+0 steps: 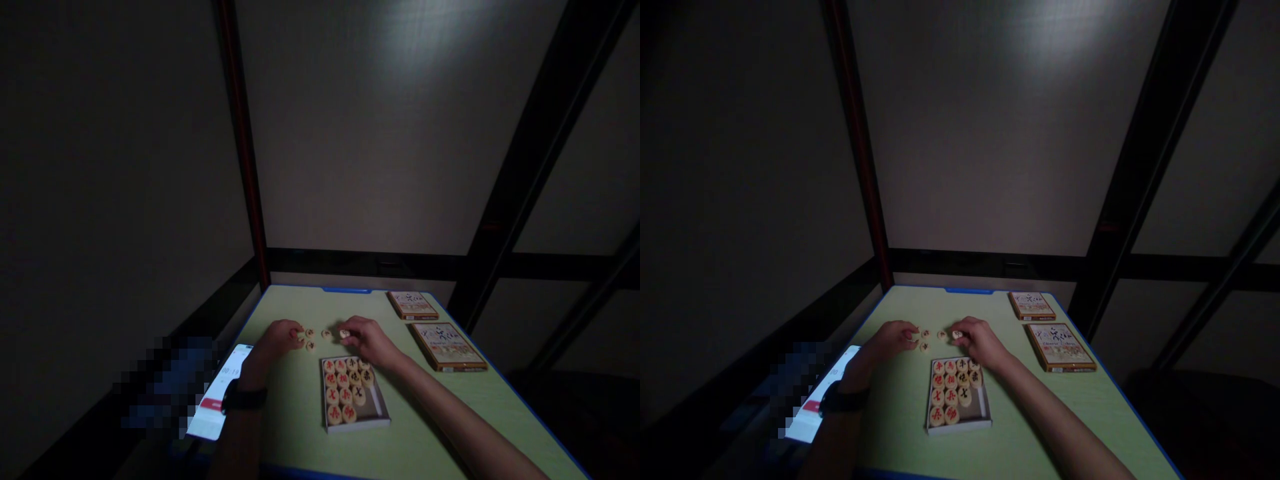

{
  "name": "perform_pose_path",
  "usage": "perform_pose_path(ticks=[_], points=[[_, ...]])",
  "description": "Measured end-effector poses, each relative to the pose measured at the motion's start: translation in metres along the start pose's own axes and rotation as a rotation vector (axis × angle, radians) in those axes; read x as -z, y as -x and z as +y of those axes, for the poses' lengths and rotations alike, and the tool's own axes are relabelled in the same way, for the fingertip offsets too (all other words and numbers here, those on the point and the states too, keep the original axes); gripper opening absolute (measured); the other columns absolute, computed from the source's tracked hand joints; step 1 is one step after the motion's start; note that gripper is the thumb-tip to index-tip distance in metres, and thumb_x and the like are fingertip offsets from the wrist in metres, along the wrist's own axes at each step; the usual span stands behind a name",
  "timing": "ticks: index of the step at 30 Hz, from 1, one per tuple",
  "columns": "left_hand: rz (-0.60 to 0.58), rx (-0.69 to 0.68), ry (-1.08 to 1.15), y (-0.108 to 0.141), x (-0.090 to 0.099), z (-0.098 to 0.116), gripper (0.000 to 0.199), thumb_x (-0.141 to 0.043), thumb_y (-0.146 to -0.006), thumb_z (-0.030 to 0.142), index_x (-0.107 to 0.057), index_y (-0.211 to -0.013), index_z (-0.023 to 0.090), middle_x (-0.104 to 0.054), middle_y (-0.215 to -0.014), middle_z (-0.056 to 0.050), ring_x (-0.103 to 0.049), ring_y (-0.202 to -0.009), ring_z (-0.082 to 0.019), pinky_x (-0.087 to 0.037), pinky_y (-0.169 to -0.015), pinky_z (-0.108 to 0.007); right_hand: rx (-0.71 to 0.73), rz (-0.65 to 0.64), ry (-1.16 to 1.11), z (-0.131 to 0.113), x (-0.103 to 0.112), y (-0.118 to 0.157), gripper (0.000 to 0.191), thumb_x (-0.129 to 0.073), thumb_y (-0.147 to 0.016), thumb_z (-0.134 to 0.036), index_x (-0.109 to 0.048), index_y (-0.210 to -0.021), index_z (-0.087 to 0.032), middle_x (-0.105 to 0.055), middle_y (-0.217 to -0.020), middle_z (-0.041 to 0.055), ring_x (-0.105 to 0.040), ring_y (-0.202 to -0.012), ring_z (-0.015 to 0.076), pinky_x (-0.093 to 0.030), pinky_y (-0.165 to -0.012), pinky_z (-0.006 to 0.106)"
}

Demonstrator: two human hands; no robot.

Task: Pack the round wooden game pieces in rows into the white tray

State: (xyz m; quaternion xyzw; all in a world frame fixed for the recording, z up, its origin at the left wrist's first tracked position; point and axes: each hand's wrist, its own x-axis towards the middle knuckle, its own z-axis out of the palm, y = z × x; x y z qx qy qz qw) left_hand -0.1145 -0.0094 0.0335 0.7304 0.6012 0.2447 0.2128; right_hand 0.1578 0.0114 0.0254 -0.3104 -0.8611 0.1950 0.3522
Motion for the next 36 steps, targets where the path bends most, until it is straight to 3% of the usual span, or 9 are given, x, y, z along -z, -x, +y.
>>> perform_pose_path(ticks=[5, 8, 12, 18, 22, 24, 27, 30, 36], points=[[0.138, -0.002, -0.171, -0.012, 0.004, -0.005, 0.03, -0.053, -0.08, 0.011, -0.074, -0.101, 0.018, -0.072, -0.104, -0.008, -0.064, -0.101, -0.022, -0.046, -0.095, -0.032, 0.035, -0.002, -0.001, 0.0, -0.001, -0.001, 0.016, -0.068, -0.083, -0.011, -0.075, -0.096, -0.017, -0.074, -0.095, 0.0092, -0.068, -0.088, 0.021, -0.052, -0.081, 0.032], [0.066, -0.032, -0.218, -0.02, -0.003, -0.006, 0.037, -0.057, -0.076, 0.008, -0.072, -0.109, 0.018, -0.07, -0.112, -0.009, -0.062, -0.108, -0.022, -0.043, -0.101, -0.033, 0.029, -0.011, 0.016, 0.0, -0.003, 0.0, 0.024, -0.063, -0.081, -0.003, -0.074, -0.096, -0.017, -0.073, -0.095, 0.0088, -0.067, -0.087, 0.02, -0.052, -0.08, 0.031], [0.0, -0.017, -0.228, -0.024, -0.014, -0.007, 0.029, -0.059, -0.074, 0.006, -0.072, -0.097, 0.018, -0.068, -0.105, -0.008, -0.062, -0.104, -0.022, -0.043, -0.097, -0.032, -0.001, 0.006, 0.042, -0.002, -0.004, 0.001, 0.025, -0.066, -0.077, -0.002, -0.073, -0.095, -0.018, -0.071, -0.09, 0.0059, -0.065, -0.082, 0.0185, -0.05, -0.077, 0.029], [0.078, -0.002, -0.191, -0.021, -0.018, -0.011, 0.016, -0.053, -0.081, 0.009, -0.064, -0.088, 0.018, -0.064, -0.101, -0.007, -0.06, -0.1, -0.02, -0.044, -0.094, -0.032, -0.07, 0.017, 0.075, -0.008, -0.001, 0.0, 0.017, -0.078, -0.076, -0.015, -0.07, -0.092, -0.016, -0.068, -0.086, 0.0052, -0.063, -0.075, 0.0176, -0.049, -0.071, 0.028], [0.138, 0.027, -0.149, -0.021, -0.016, -0.002, 0.009, -0.053, -0.085, 0.014, -0.061, -0.086, 0.017, -0.066, -0.099, -0.008, -0.061, -0.1, -0.021, -0.046, -0.094, -0.035, -0.063, 0.036, 0.081, -0.01, -0.001, 0.0, 0.017, -0.077, -0.076, -0.015, -0.069, -0.091, -0.017, -0.067, -0.085, 0.0044, -0.061, -0.073, 0.0166, -0.048, -0.069, 0.027], [0.176, 0.012, -0.021, -0.022, -0.017, 0.01, 0.009, -0.054, -0.086, 0.017, -0.062, -0.09, 0.018, -0.068, -0.096, -0.007, -0.063, -0.095, -0.02, -0.048, -0.09, -0.034, -0.044, 0.074, 0.077, -0.011, -0.001, 0.0, 0.017, -0.075, -0.076, -0.012, -0.068, -0.09, -0.018, -0.067, -0.084, 0.0038, -0.062, -0.074, 0.0168, -0.048, -0.069, 0.027], [0.16, -0.056, 0.415, -0.025, -0.028, 0.033, 0.021, -0.066, -0.078, 0.023, -0.065, -0.098, 0.018, -0.071, -0.093, -0.004, -0.067, -0.085, -0.017, -0.052, -0.077, -0.028, -0.002, 0.166, 0.046, -0.013, -0.001, 0.0, 0.016, -0.07, -0.081, -0.013, -0.068, -0.095, -0.019, -0.068, -0.087, 0.0044, -0.063, -0.077, 0.0175, -0.05, -0.07, 0.028], [0.115, -0.042, 0.723, -0.029, -0.043, 0.055, 0.026, -0.078, -0.067, 0.025, -0.069, -0.089, 0.015, -0.073, -0.082, -0.005, -0.069, -0.076, -0.018, -0.054, -0.07, -0.027, 0.043, 0.255, 0.022, -0.015, 0.001, -0.001, 0.016, -0.067, -0.086, -0.02, -0.068, -0.102, -0.021, -0.07, -0.093, 0.0066, -0.064, -0.081, 0.019, -0.053, -0.073, 0.031], [0.023, 0.045, 1.081, -0.031, -0.059, 0.069, 0.044, -0.087, -0.063, 0.042, -0.075, -0.092, 0.01, -0.077, -0.095, -0.012, -0.072, -0.086, -0.022, -0.058, -0.085, -0.036, 0.079, 0.326, 0.028, -0.01, 0.003, -0.001, 0.012, -0.065, -0.09, -0.025, -0.068, -0.101, -0.021, -0.07, -0.093, 0.008, -0.065, -0.084, 0.021, -0.055, -0.075, 0.033]])
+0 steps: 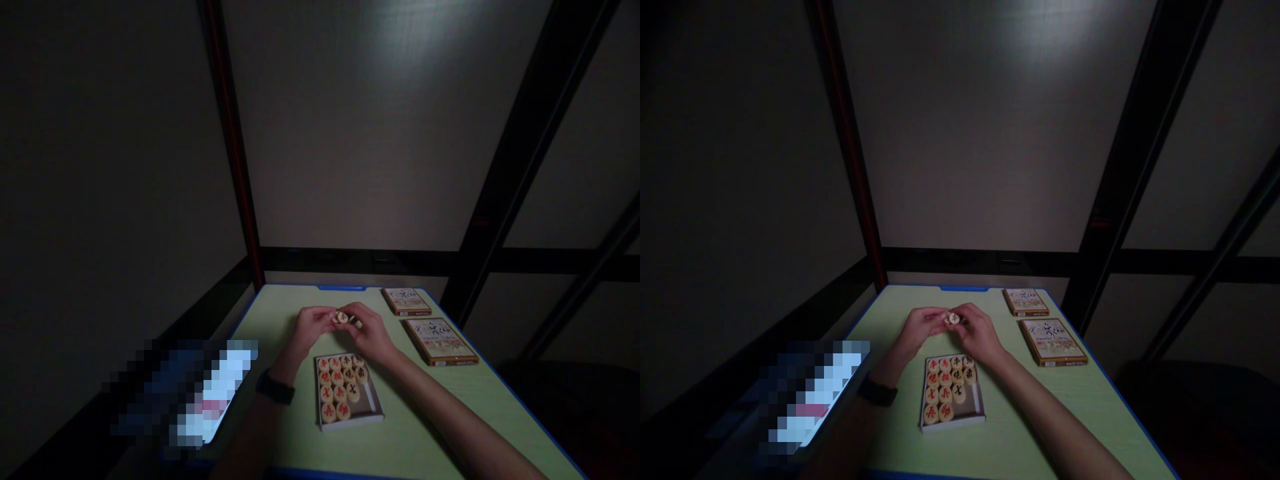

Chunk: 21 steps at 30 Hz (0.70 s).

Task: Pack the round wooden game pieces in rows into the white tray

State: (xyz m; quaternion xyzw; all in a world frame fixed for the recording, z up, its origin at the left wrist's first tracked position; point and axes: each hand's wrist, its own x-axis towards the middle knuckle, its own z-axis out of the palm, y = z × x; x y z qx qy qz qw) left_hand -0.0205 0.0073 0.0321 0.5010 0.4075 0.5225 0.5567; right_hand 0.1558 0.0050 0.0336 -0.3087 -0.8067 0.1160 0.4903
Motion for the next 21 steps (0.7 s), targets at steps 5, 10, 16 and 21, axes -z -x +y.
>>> perform_pose_path(ticks=[5, 10, 16, 21], points=[[-0.039, 0.038, 0.051, 0.004, 0.004, -0.001, 0.054, -0.089, -0.06, 0.047, -0.075, -0.096, 0.008, -0.077, -0.095, -0.013, -0.073, -0.085, -0.023, -0.059, -0.088, -0.041, -0.008, -0.06, 0.024, 0.005, -0.001, 0.002, 0.013, -0.062, -0.09, -0.02, -0.068, -0.102, -0.02, -0.07, -0.094, 0.0085, -0.066, -0.085, 0.0209, -0.055, -0.077, 0.033], [-0.067, 0.067, 0.027, 0.01, 0.002, 0.003, 0.054, -0.091, -0.057, 0.045, -0.076, -0.094, 0.009, -0.077, -0.097, -0.014, -0.073, -0.087, -0.023, -0.058, -0.088, -0.038, 0.045, -0.117, 0.071, 0.003, -0.002, 0.004, 0.016, -0.058, -0.093, -0.019, -0.068, -0.105, -0.019, -0.069, -0.096, 0.01, -0.066, -0.088, 0.0216, -0.055, -0.079, 0.034], [-0.054, 0.068, 0.063, 0.013, -0.001, 0.007, 0.059, -0.096, -0.043, 0.042, -0.076, -0.088, 0.008, -0.077, -0.088, -0.012, -0.072, -0.077, -0.02, -0.057, -0.081, -0.035, 0.165, -0.118, 0.194, 0.003, -0.003, 0.006, 0.02, -0.055, -0.096, -0.024, -0.068, -0.11, -0.019, -0.071, -0.098, 0.011, -0.066, -0.09, 0.0222, -0.055, -0.079, 0.034], [-0.084, 0.071, 0.09, 0.015, 0.0, 0.01, 0.056, -0.096, -0.045, 0.04, -0.076, -0.087, 0.009, -0.076, -0.083, -0.01, -0.071, -0.075, -0.019, -0.056, -0.08, -0.033, 0.264, -0.127, 0.259, -0.003, 0.001, 0.003, 0.022, -0.054, -0.098, -0.027, -0.066, -0.113, -0.017, -0.074, -0.099, 0.0115, -0.066, -0.088, 0.0243, -0.055, -0.078, 0.038]])
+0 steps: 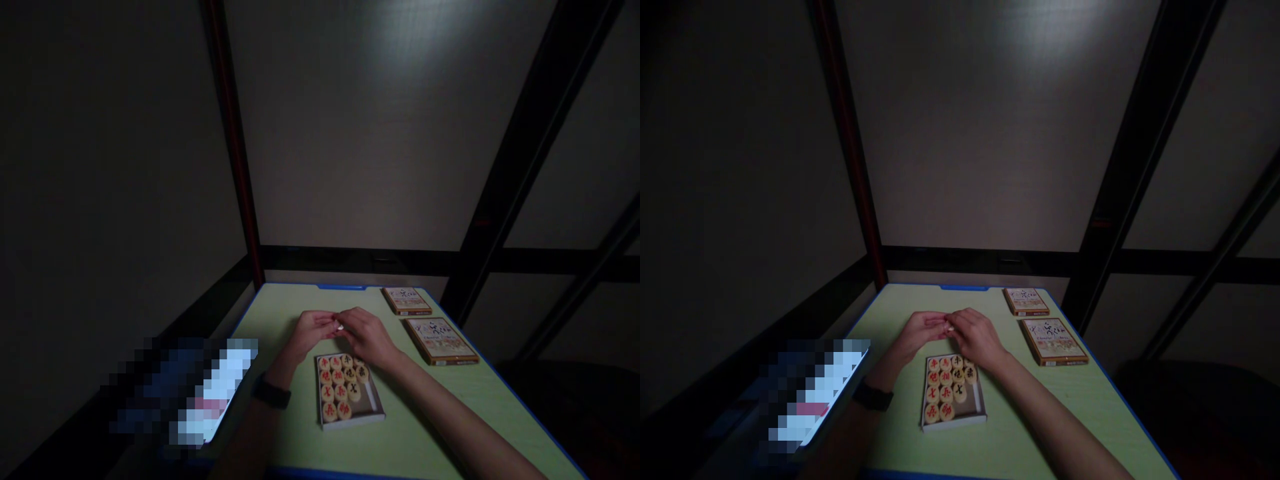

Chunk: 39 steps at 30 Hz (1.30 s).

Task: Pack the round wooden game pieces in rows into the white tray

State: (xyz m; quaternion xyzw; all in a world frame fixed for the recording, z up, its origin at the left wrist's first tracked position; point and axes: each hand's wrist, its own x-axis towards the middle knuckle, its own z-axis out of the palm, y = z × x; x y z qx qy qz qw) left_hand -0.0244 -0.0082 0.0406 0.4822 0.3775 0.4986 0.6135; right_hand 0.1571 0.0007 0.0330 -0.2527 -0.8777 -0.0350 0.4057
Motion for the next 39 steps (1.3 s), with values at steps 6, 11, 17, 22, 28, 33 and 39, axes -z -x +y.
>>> perform_pose_path(ticks=[6, 11, 17, 22, 28, 33, 39], points=[[-0.043, 0.001, -0.017, 0.002, 0.002, 0.0, 0.054, -0.095, -0.048, 0.035, -0.075, -0.092, 0.01, -0.076, -0.082, -0.008, -0.07, -0.077, -0.02, -0.056, -0.08, -0.034, 0.037, -0.041, 0.025, -0.004, 0.005, -0.001, 0.02, -0.055, -0.097, -0.027, -0.065, -0.112, -0.018, -0.074, -0.101, 0.0104, -0.063, -0.088, 0.0241, -0.053, -0.079, 0.037], [-0.057, 0.019, -0.02, 0.001, 0.004, -0.003, 0.057, -0.097, -0.045, 0.037, -0.074, -0.09, 0.009, -0.076, -0.084, -0.009, -0.07, -0.076, -0.018, -0.055, -0.078, -0.032, 0.05, -0.104, 0.091, -0.006, 0.007, -0.003, 0.021, -0.053, -0.096, -0.022, -0.065, -0.112, -0.016, -0.073, -0.098, 0.0115, -0.062, -0.087, 0.0242, -0.051, -0.078, 0.037], [-0.079, 0.047, -0.083, -0.001, 0.01, -0.003, 0.066, -0.096, -0.051, 0.037, -0.071, -0.108, 0.012, -0.075, -0.104, -0.014, -0.071, -0.092, -0.022, -0.056, -0.077, -0.031, -0.085, -0.142, 0.024, -0.022, 0.039, 0.008, 0.021, -0.055, -0.097, -0.028, -0.065, -0.112, -0.018, -0.071, -0.093, 0.0105, -0.062, -0.086, 0.0225, -0.05, -0.078, 0.035], [0.035, 0.012, -0.216, -0.008, 0.009, -0.008, 0.05, -0.09, -0.062, 0.036, -0.073, -0.103, 0.015, -0.075, -0.103, -0.013, -0.069, -0.091, -0.021, -0.052, -0.065, -0.024, -0.202, -0.292, -0.101, -0.052, 0.068, 0.044, 0.023, -0.06, -0.093, -0.027, -0.063, -0.114, -0.018, -0.07, -0.096, 0.0101, -0.062, -0.09, 0.0224, -0.05, -0.078, 0.033], [0.01, -0.004, -0.311, -0.01, 0.01, -0.011, 0.038, -0.082, -0.07, 0.041, -0.073, -0.097, 0.016, -0.074, -0.093, -0.009, -0.067, -0.08, -0.016, -0.048, -0.061, -0.022, -0.215, -0.395, 0.047, -0.068, 0.059, 0.067, 0.01, -0.061, -0.089, -0.02, -0.064, -0.098, -0.017, -0.068, -0.09, 0.0097, -0.058, -0.088, 0.0239, -0.048, -0.076, 0.035], [0.041, -0.001, -0.336, -0.01, 0.015, -0.012, 0.037, -0.081, -0.071, 0.043, -0.072, -0.095, 0.017, -0.074, -0.094, -0.008, -0.066, -0.078, -0.016, -0.046, -0.061, -0.022, -0.24, -0.467, 0.177, -0.074, 0.054, 0.06, 0.004, -0.064, -0.085, -0.016, -0.064, -0.088, -0.017, -0.067, -0.085, 0.0083, -0.056, -0.087, 0.024, -0.046, -0.078, 0.036], [0.03, 0.002, -0.348, -0.01, 0.014, -0.012, 0.033, -0.079, -0.072, 0.04, -0.071, -0.094, 0.017, -0.074, -0.094, -0.008, -0.066, -0.076, -0.015, -0.046, -0.06, -0.022, -0.279, -0.522, 0.204, -0.077, 0.055, 0.054, 0.017, -0.065, -0.081, -0.011, -0.068, -0.097, -0.017, -0.068, -0.093, 0.0089, -0.055, -0.091, 0.0245, -0.046, -0.082, 0.036]])
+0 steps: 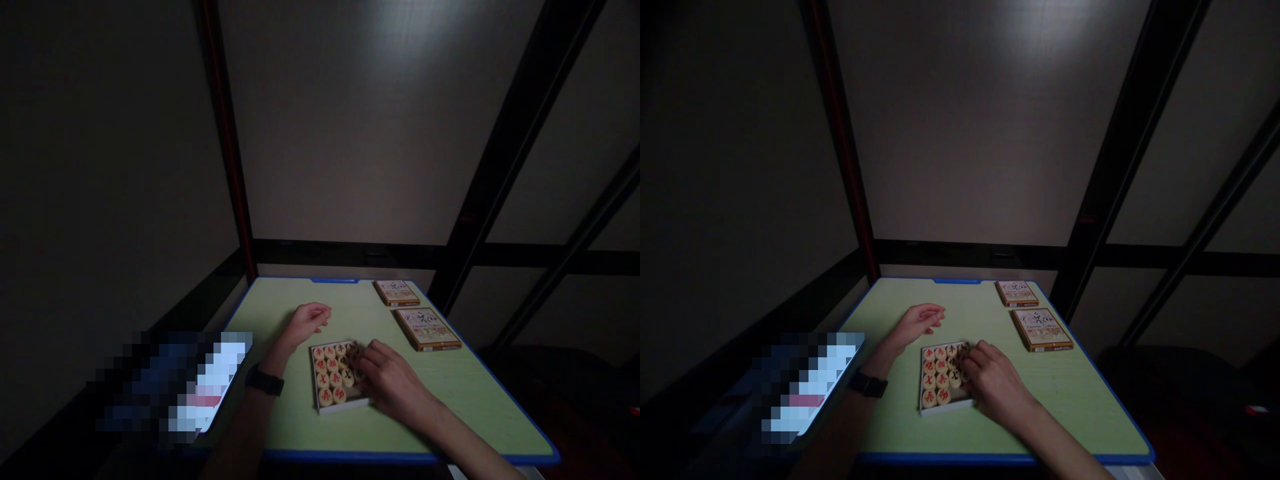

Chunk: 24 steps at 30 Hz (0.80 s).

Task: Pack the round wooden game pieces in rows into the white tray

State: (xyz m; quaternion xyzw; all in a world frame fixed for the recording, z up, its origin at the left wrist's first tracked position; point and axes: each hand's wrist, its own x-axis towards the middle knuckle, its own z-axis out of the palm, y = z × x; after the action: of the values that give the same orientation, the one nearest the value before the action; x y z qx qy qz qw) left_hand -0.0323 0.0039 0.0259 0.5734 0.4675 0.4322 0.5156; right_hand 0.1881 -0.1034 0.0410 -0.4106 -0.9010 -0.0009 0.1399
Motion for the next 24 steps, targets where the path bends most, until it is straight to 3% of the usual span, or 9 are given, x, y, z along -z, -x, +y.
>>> perform_pose_path(ticks=[4, 8, 12, 21, 24], points=[[0.029, 0.008, -0.006, 0.001, 0.0, 0.003, 0.027, -0.077, -0.074, 0.035, -0.071, -0.092, 0.016, -0.074, -0.092, -0.007, -0.066, -0.074, -0.014, -0.045, -0.058, -0.02, -0.04, 0.032, -0.09, 0.007, 0.001, 0.0, 0.015, -0.072, -0.079, -0.014, -0.069, -0.093, -0.017, -0.067, -0.093, 0.0095, -0.057, -0.093, 0.0258, -0.048, -0.082, 0.037], [0.051, 0.0, -0.018, 0.002, 0.0, 0.006, 0.023, -0.075, -0.075, 0.033, -0.071, -0.091, 0.016, -0.075, -0.092, -0.008, -0.066, -0.072, -0.013, -0.043, -0.056, -0.019, -0.054, 0.075, -0.325, 0.022, 0.008, -0.001, 0.019, -0.077, -0.079, -0.021, -0.068, -0.096, -0.018, -0.067, -0.099, 0.0093, -0.06, -0.098, 0.0258, -0.049, -0.084, 0.037], [0.061, -0.015, -0.031, 0.002, 0.0, 0.007, 0.023, -0.074, -0.075, 0.033, -0.071, -0.091, 0.016, -0.075, -0.091, -0.008, -0.066, -0.071, -0.014, -0.042, -0.054, -0.019, -0.137, 0.05, -0.457, 0.03, 0.013, -0.003, 0.019, -0.079, -0.077, -0.021, -0.068, -0.092, -0.019, -0.067, -0.098, 0.0073, -0.062, -0.097, 0.0245, -0.049, -0.086, 0.037], [0.07, -0.03, -0.014, 0.001, 0.0, 0.006, 0.024, -0.073, -0.074, 0.032, -0.072, -0.09, 0.015, -0.075, -0.09, -0.008, -0.066, -0.067, -0.013, -0.043, -0.053, -0.02, -0.183, -0.043, -0.319, 0.014, -0.006, -0.004, 0.033, -0.081, -0.065, -0.009, -0.068, -0.093, -0.021, -0.067, -0.101, 0.0064, -0.061, -0.101, 0.0249, -0.046, -0.086, 0.032], [0.129, -0.079, -0.003, -0.001, 0.006, 0.008, 0.022, -0.074, -0.074, 0.031, -0.073, -0.089, 0.015, -0.076, -0.088, -0.008, -0.065, -0.066, -0.014, -0.045, -0.055, -0.022, -0.215, -0.067, -0.282, 0.012, -0.004, -0.007, 0.034, -0.079, -0.064, -0.009, -0.068, -0.093, -0.021, -0.068, -0.099, 0.0053, -0.062, -0.096, 0.0234, -0.045, -0.08, 0.029]])
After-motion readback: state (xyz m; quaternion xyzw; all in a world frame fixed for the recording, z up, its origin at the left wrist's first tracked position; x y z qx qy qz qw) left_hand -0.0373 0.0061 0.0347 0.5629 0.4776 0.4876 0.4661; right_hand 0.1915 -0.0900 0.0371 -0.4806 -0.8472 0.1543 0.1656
